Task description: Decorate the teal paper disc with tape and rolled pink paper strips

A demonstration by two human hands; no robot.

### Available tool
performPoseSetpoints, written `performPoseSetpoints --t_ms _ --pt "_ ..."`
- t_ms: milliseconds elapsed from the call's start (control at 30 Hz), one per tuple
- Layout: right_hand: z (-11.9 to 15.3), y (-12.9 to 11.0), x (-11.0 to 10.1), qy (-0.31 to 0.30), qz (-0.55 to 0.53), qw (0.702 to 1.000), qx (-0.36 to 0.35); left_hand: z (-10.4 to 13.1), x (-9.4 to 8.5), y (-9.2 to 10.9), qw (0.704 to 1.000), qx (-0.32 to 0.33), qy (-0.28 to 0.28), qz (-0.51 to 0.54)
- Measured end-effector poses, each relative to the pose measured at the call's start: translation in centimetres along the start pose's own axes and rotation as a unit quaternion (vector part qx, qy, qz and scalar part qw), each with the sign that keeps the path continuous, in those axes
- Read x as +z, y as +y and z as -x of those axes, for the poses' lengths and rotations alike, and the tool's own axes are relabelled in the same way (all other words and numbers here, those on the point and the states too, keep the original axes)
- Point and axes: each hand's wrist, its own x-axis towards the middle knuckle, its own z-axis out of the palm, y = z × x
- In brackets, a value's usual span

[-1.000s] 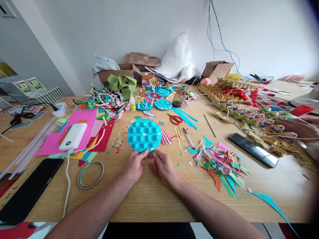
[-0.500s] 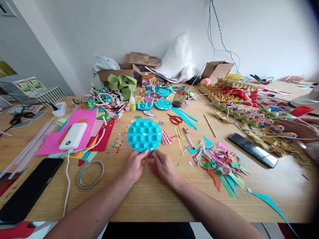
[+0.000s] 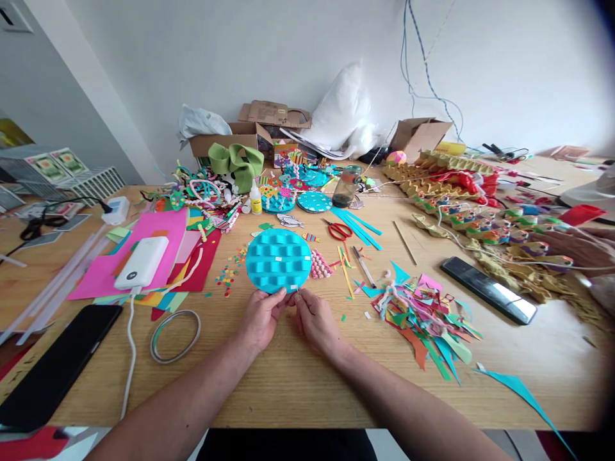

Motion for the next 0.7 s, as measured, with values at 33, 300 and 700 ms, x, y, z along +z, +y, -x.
performPoseSetpoints --t_ms 33,300,700 --pt "0.0 -0.2 0.0 -0.005 -0.020 1.000 0.016 0.0 0.0 0.0 1.000 0.000 -0.001 -0.001" --pt "-0.1 -1.0 -0.4 -0.018 -0.052 0.997 0.057 -0.2 -0.2 0.0 1.000 -0.002 0.001 0.006" --pt "-0.6 0.4 -0.1 0.048 -0.124 0.990 0.048 0.0 -0.2 -0.3 1.000 -0.002 -0.006 -0.021"
